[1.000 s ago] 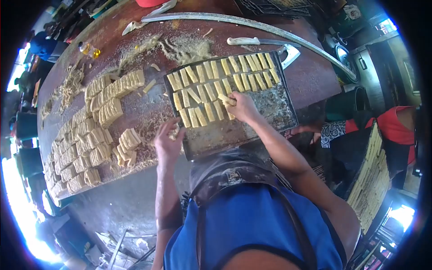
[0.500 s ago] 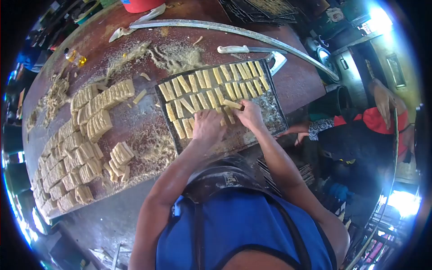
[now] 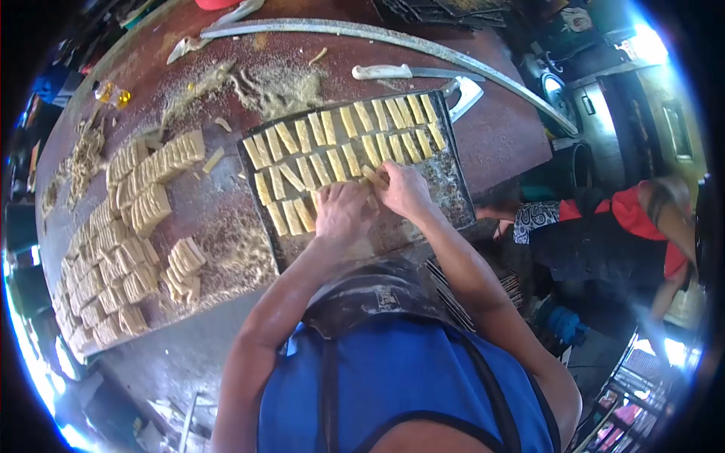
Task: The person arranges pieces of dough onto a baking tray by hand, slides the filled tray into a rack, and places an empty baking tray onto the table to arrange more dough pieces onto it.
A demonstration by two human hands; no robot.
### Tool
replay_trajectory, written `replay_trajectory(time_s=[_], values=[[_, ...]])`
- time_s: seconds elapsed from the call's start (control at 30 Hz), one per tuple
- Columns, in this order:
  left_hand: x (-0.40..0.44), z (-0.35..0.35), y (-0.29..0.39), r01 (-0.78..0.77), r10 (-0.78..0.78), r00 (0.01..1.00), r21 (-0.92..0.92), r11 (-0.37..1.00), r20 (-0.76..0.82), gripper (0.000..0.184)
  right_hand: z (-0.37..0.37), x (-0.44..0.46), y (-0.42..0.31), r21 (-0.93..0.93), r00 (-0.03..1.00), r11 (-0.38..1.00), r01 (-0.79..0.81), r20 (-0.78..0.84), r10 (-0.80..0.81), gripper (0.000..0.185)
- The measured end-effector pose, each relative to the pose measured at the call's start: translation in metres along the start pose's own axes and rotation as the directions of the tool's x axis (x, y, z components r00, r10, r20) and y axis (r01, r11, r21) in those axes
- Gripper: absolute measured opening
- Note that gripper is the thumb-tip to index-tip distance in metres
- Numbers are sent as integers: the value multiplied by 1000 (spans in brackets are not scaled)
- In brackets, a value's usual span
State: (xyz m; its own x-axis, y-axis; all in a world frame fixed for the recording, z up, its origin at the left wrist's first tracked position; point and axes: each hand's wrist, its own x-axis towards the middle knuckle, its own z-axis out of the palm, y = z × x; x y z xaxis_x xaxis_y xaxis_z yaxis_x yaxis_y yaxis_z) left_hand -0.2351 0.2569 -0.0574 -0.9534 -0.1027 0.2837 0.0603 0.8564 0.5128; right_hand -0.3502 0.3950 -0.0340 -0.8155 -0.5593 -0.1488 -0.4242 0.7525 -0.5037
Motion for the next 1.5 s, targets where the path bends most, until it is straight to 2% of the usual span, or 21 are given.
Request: replay_trajectory(time_s=[0.07,0.13,0.17,0.27,0.33,0.47,0.53,0.6,0.67,0.77,0.83,0.9,0.97,1.0,1.07,1.1,1.2,1.27,1.3,1.4,1.5], values=[[5,-5,14,24,-24,1000,21,999,-18,45,-16,5,-1,45,999,998,49,16,-49,36],[5,-6,34,121,-122,992,57,991,20,46,-31,-1,8,63,993,995,-73,103,66,31],[7,-1,41,111,-111,994,77,991,-6,47,-31,-10,17,35,999,998,45,-23,-44,28],[11,15,45,137,-142,989,109,985,31,47,-29,-22,24,9,998,1000,4,66,-5,25],[18,15,42,111,-116,993,169,979,22,47,-22,-19,30,-11,997,997,79,-12,-80,23],[16,18,33,100,-106,994,148,984,40,46,-13,-14,30,34,989,996,82,-130,-77,22],[11,15,28,60,-62,998,88,994,21,45,-20,-17,24,26,995,998,53,-86,-50,23],[4,-7,23,110,-107,993,47,993,-55,42,-25,-18,14,-42,996,999,27,-88,-31,24],[-17,-36,0,137,-138,982,-18,990,-132,40,-25,-19,-9,116,988,993,30,-151,-12,25],[-60,-87,-54,311,-269,919,108,944,-287,32,7,-6,-51,233,997,971,62,-69,-47,28],[-98,-131,-94,442,-371,861,151,884,-347,30,34,-6,-105,324,980,940,105,130,-154,32],[-141,-174,-138,444,-367,834,108,889,-412,31,66,-4,-173,397,924,915,65,323,-206,38],[-173,-227,-153,508,-367,823,272,817,-434,41,104,-2,-239,439,839,898,-12,493,-230,44],[-194,-235,-174,518,-391,825,271,811,-407,49,133,4,-262,488,810,873,-26,521,-267,46],[-221,-253,-193,629,-595,771,127,767,-227,54,203,14,-293,584,831,792,-176,520,-199,58],[-231,-252,-197,651,-628,753,87,754,-198,57,206,14,-312,583,837,794,-171,512,-195,58],[-238,-249,-195,662,-648,735,6,749,-198,60,214,13,-351,407,785,901,-151,603,-140,55],[-239,-246,-193,634,-613,750,7,773,-248,57,226,12,-358,189,801,980,-55,595,-70,58],[-238,-247,-193,656,-645,729,-37,754,-230,53,216,9,-366,151,784,988,34,609,-120,78],[-238,-243,-197,696,-679,697,-9,718,-230,53,220,9,-371,159,814,973,165,535,-226,72],[-236,-249,-191,704,-689,705,45,709,-171,56,187,12,-372,292,746,945,-148,660,-87,48]])
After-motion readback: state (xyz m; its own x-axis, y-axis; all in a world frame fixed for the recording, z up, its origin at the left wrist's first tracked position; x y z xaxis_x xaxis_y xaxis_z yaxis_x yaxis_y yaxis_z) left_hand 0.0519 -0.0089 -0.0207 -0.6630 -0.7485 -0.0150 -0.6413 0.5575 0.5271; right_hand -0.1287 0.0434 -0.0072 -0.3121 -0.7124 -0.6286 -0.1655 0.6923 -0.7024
